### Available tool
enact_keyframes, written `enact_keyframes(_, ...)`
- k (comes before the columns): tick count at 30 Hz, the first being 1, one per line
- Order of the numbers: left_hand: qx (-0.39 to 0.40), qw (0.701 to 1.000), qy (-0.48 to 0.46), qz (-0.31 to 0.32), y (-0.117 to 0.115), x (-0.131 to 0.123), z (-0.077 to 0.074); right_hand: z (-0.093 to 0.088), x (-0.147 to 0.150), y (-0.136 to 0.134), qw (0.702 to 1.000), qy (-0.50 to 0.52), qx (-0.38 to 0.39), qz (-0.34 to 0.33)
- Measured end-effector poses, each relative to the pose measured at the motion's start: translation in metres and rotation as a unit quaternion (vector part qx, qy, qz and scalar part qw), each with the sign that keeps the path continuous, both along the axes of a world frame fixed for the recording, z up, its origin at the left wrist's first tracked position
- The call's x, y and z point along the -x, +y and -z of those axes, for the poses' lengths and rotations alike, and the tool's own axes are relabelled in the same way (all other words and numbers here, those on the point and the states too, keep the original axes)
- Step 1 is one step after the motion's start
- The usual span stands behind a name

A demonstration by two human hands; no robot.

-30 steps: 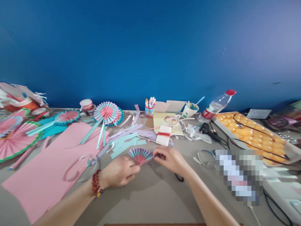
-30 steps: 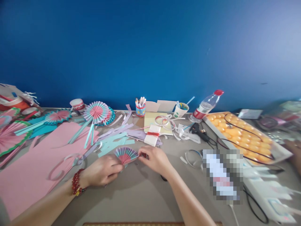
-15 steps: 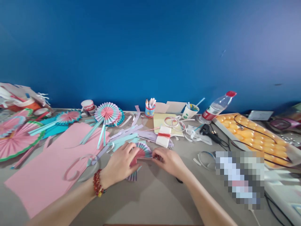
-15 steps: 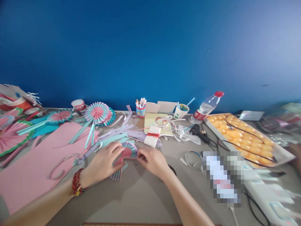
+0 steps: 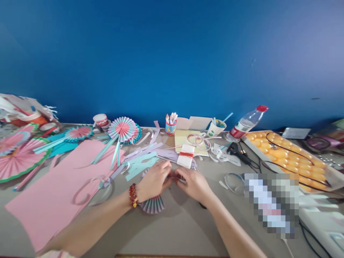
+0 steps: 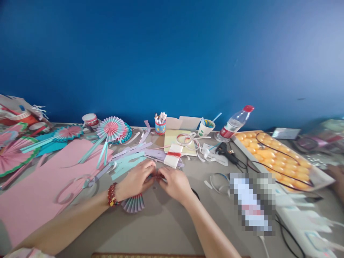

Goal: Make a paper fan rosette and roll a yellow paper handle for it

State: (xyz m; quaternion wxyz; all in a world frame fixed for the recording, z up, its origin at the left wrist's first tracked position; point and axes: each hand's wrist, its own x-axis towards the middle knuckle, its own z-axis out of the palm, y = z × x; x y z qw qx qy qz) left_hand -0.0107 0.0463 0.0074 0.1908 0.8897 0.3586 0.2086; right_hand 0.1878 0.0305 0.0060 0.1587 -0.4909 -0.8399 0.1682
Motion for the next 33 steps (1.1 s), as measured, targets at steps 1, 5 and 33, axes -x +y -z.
enact_keyframes(1, 0.002, 1.0, -0.006, -0.002, 0.0, 0.0, 0.002, 0.0, 0.001, 0.0, 1.0, -0.008, -0.002, 0.009)
enact_keyframes(5, 0.004, 1.0, -0.028, -0.012, 0.003, 0.001, 0.013, 0.0, 0.005, -0.001, 1.0, -0.014, -0.009, 0.008)
enact_keyframes(33, 0.15, 0.966, -0.21, -0.022, 0.013, 0.006, 0.011, 0.009, 0.004, 0.0, 0.993, 0.086, -0.071, -0.037)
